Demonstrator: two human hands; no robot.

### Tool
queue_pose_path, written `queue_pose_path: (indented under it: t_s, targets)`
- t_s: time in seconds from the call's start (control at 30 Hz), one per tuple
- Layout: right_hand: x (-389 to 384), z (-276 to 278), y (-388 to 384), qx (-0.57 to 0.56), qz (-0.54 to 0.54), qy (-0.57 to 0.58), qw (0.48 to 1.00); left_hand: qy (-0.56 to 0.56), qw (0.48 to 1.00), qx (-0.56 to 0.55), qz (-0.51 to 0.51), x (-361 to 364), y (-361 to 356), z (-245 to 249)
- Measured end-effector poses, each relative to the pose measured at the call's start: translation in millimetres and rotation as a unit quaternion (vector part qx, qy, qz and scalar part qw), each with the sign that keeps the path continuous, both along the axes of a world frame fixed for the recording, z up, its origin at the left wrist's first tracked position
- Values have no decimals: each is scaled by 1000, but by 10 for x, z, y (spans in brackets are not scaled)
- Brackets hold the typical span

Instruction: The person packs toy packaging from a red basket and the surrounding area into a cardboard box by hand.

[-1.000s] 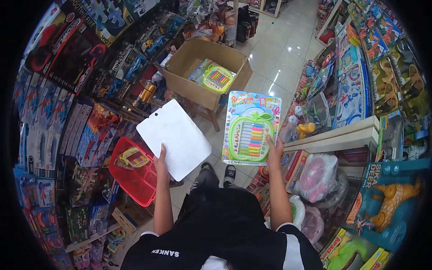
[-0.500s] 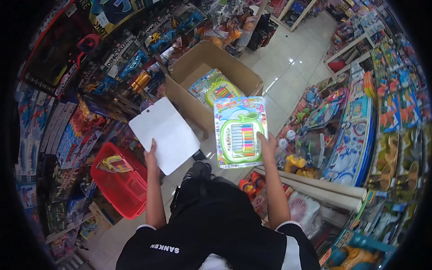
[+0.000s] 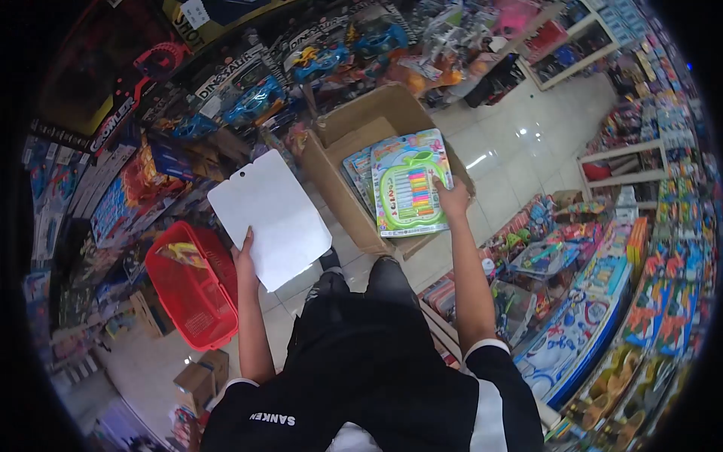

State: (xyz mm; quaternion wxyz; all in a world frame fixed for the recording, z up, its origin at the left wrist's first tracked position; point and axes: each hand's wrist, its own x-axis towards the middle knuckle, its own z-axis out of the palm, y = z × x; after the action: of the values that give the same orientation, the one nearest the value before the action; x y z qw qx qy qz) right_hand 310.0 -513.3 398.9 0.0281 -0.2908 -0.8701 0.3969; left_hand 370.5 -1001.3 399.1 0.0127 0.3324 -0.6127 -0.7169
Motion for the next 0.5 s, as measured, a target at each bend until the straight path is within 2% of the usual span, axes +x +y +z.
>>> queue_pose_path:
  t_s: [0.2,0.27,0.33,0.37,0.43,0.5]
  targets:
    - [-556,-1216,312,-108,134,-93,981,24,998,8,55,121,408,332]
    - [-672,-1483,413,89,231,-121,961,27,992,15,119,209,756,504]
    - [-661,-1481,366,140,227,-136,954,38,985,32,163,138,1051,610]
    - [-678,-1412,368,94,228,-162,956,45,985,27,165,129,1189,664]
    - [-769,-1078,329,104,260,-196,940,48,986,7,161,115,1425,671]
    - [-739,-991,321,114,285,-232,923,45,990,-27,133,72,1657,740]
